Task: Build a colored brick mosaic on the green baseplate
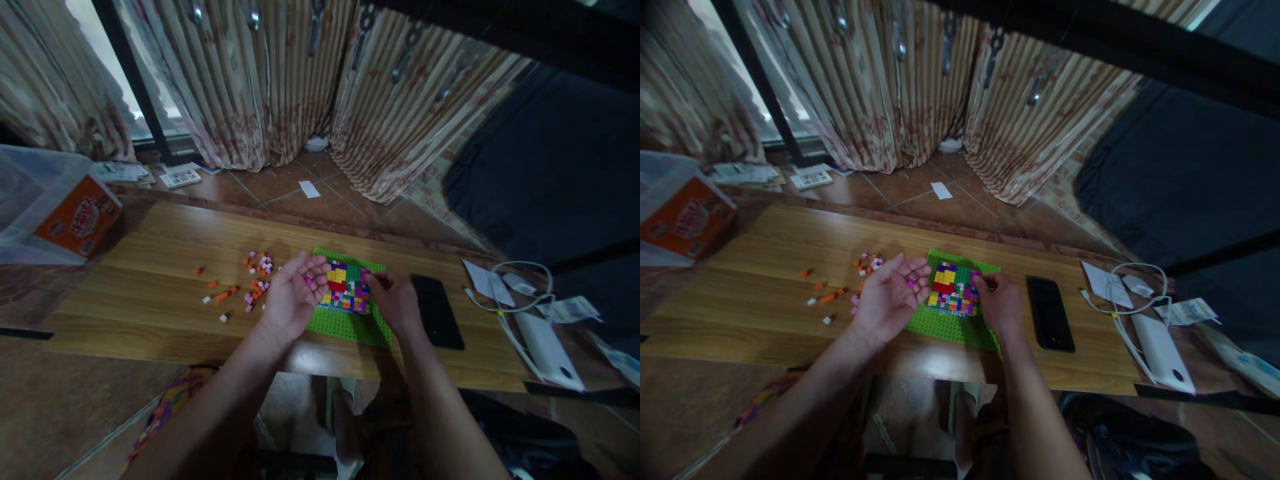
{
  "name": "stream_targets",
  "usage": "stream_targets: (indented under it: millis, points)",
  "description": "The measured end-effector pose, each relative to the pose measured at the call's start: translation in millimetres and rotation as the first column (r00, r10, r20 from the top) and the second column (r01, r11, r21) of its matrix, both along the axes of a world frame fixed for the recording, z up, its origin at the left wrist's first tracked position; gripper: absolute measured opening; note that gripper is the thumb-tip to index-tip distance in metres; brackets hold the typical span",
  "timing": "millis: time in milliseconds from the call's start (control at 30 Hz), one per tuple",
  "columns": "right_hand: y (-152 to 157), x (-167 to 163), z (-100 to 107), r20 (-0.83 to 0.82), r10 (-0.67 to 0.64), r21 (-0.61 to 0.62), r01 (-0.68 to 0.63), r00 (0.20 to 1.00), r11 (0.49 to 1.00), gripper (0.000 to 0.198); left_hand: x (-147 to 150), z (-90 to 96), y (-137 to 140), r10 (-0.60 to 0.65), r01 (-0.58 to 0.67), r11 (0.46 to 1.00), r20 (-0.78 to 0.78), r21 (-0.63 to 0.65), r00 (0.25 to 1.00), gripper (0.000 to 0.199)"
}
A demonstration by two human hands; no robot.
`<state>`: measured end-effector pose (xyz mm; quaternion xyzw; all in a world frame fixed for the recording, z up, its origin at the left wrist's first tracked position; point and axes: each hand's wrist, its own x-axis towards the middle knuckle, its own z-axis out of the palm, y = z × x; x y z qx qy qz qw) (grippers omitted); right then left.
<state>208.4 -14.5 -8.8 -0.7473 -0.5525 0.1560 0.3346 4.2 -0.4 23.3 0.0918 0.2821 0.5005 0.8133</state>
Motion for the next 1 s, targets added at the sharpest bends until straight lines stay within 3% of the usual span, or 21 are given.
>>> stream_targets:
  millis: [367,467,567,667,800,900,1000]
  points:
    - [5,3,-25,-0.311,-0.048,-0.028,0.041,0.949,0.999,0.047,2,1.9,0,-0.025,0.025,1.0,0.0,-0.006,1.0,0.027]
    - [2,-1,-15,-0.244,-0.08,0.014,0.086,0.967,0.996,0.045,4,3.4,-3,-0.061,0.061,0.998,0.01,0.002,0.998,0.03]
    - [-6,-11,4,-0.123,-0.107,0.179,0.128,0.987,0.976,0.037,8,3.4,-6,-0.104,0.104,0.995,0.045,0.008,0.994,0.037]
    - [-17,-28,21,-0.134,0.07,0.327,-0.022,0.988,0.945,0.028,11,2.2,-8,-0.139,0.14,0.99,0.081,0.002,0.987,0.042]
    - [-26,-51,28,-0.112,0.347,0.356,-0.289,0.931,0.889,0.015,15,1.5,-9,-0.157,0.155,0.987,0.099,0.032,0.983,0.047]
    - [-27,-61,25,-0.077,0.413,0.285,-0.377,0.908,0.882,0.014,17,2.2,-10,-0.162,0.156,0.986,0.105,0.057,0.981,0.047]
    - [-27,-65,22,-0.042,0.393,0.247,-0.371,0.919,0.895,0.013,19,2.3,-11,-0.16,0.154,0.986,0.104,0.069,0.982,0.045]
